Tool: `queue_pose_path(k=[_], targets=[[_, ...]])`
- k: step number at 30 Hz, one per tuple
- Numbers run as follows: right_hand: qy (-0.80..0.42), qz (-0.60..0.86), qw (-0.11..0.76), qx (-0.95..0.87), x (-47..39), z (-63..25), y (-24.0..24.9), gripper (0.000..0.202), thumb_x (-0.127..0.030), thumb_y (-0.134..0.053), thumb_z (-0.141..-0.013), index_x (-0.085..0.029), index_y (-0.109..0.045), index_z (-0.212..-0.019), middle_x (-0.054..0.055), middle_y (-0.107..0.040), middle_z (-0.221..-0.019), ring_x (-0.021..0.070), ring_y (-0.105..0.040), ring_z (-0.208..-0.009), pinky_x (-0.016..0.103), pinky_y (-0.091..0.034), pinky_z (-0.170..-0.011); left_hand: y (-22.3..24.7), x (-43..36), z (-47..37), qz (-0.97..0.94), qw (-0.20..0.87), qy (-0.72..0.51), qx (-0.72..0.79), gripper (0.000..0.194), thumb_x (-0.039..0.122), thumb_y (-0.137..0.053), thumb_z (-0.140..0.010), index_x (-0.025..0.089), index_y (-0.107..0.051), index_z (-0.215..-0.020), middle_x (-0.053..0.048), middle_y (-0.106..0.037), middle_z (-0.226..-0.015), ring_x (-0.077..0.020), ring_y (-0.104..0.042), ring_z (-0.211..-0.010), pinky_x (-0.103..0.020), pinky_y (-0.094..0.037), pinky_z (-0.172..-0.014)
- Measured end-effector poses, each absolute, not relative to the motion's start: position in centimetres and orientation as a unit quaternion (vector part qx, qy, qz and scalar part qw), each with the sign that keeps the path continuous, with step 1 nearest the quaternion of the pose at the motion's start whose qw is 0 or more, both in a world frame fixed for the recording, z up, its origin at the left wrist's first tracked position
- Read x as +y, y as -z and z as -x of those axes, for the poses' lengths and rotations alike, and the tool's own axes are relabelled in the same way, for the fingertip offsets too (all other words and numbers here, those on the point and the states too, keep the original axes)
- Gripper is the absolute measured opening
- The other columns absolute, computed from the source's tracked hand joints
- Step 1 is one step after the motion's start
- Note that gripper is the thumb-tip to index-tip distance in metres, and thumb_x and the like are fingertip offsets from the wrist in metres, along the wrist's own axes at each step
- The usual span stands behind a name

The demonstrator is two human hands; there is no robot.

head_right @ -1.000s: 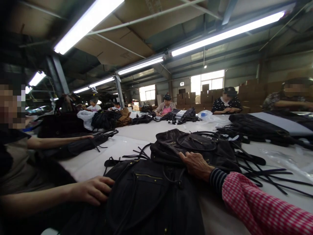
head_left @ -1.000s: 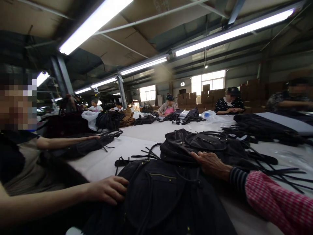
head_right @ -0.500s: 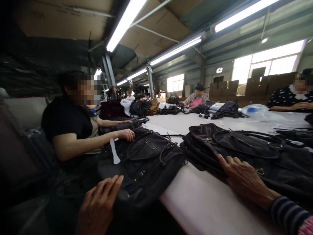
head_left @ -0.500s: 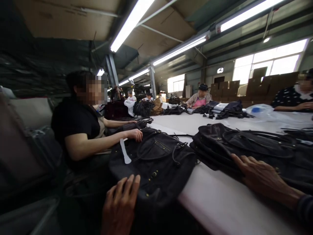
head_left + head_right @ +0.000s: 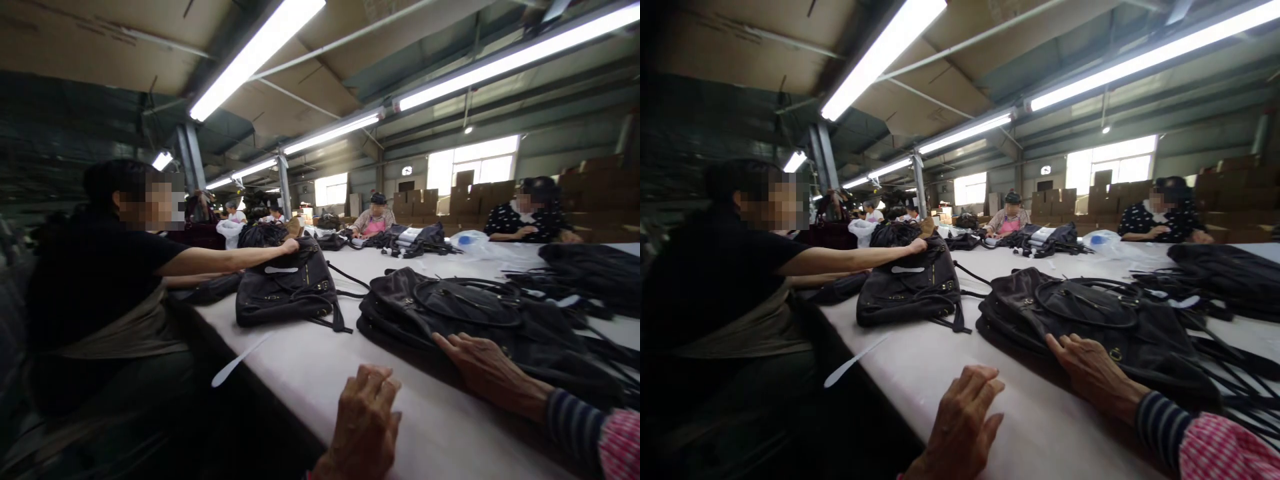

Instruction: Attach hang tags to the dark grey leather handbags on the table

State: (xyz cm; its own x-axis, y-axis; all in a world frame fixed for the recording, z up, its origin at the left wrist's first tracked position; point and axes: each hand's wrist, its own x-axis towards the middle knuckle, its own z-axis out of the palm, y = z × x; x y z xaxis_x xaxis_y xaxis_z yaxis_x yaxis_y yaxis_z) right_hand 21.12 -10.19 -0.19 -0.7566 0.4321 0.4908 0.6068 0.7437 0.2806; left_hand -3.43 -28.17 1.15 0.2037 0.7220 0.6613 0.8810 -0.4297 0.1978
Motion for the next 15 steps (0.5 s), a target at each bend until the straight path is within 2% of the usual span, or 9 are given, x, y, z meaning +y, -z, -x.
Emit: queue_pose_path(k=[3,5,7,9,11,13,15], targets=[[0.218,0.259,0.181,-0.923,-11.4,-23.3,-0.8,0.074,0.001,-0.048,-0.069,-0.019,-0.056,-0.139,0.009,-0.072,-0.098,0.0222,-0.069,-0.083,0.03,-0.058,-0.071,-2.7,-26.0,5.0,0.752,0.083,0.365,-0.542,0.043,0.006,-0.069,-0.08,0.024,-0.061,-0.118,-0.007,-0.065,-0.129,-0.028,-0.059,-0.121,-0.05,-0.056,-0.1],[0.2,0.255,0.176,-0.929,-12.6,-25.6,-1.0,0.076,-0.001,-0.048,-0.069,-0.021,-0.054,-0.142,0.01,-0.072,-0.102,0.0223,-0.069,-0.085,0.03,-0.059,-0.072,-3.5,-24.5,6.4,0.729,0.095,0.396,-0.551,0.03,0.01,-0.062,-0.09,0.023,-0.06,-0.117,-0.008,-0.065,-0.126,-0.0261,-0.059,-0.122,-0.05,-0.055,-0.102],[0.176,0.254,0.173,-0.935,-14.0,-28.2,-0.9,0.08,-0.001,-0.047,-0.07,-0.025,-0.051,-0.146,0.009,-0.072,-0.107,0.0231,-0.07,-0.089,0.032,-0.06,-0.075,-4.4,-23.2,7.5,0.704,0.118,0.416,-0.563,0.026,0.014,-0.057,-0.095,0.023,-0.057,-0.12,-0.009,-0.065,-0.124,-0.0262,-0.059,-0.121,-0.051,-0.054,-0.103],[0.156,0.255,0.173,-0.939,-15.7,-30.7,-0.8,0.081,-0.001,-0.047,-0.072,-0.029,-0.049,-0.149,0.009,-0.073,-0.112,0.0241,-0.07,-0.094,0.034,-0.06,-0.079,-5.3,-22.3,8.0,0.719,0.127,0.393,-0.56,0.041,0.02,-0.062,-0.094,0.022,-0.05,-0.133,-0.011,-0.061,-0.132,-0.0283,-0.057,-0.126,-0.053,-0.052,-0.106],[0.142,0.258,0.174,-0.94,-17.4,-32.6,-1.0,0.081,-0.001,-0.047,-0.075,-0.032,-0.048,-0.149,0.008,-0.073,-0.113,0.0244,-0.071,-0.094,0.035,-0.06,-0.078,-6.1,-22.1,7.6,0.779,0.122,0.331,-0.518,0.066,0.02,-0.068,-0.09,0.023,-0.036,-0.148,-0.015,-0.049,-0.149,-0.0297,-0.047,-0.139,-0.052,-0.047,-0.112],[0.134,0.27,0.173,-0.938,-18.9,-33.7,-1.3,0.078,0.0,-0.047,-0.077,-0.032,-0.049,-0.148,0.008,-0.074,-0.112,0.0236,-0.071,-0.091,0.033,-0.061,-0.075,-6.7,-22.6,6.6,0.834,0.135,0.258,-0.469,0.079,0.012,-0.064,-0.089,0.026,-0.026,-0.157,-0.014,-0.032,-0.162,-0.03,-0.031,-0.15,-0.051,-0.042,-0.117],[0.131,0.284,0.165,-0.935,-20.1,-34.0,-1.6,0.071,0.0,-0.046,-0.081,-0.029,-0.051,-0.146,0.008,-0.073,-0.114,0.0226,-0.07,-0.091,0.033,-0.061,-0.074,-7.0,-23.3,5.7,0.864,0.167,0.178,-0.441,0.087,-0.003,-0.052,-0.084,0.032,-0.023,-0.159,-0.009,-0.021,-0.168,-0.0299,-0.02,-0.155,-0.052,-0.042,-0.116]])
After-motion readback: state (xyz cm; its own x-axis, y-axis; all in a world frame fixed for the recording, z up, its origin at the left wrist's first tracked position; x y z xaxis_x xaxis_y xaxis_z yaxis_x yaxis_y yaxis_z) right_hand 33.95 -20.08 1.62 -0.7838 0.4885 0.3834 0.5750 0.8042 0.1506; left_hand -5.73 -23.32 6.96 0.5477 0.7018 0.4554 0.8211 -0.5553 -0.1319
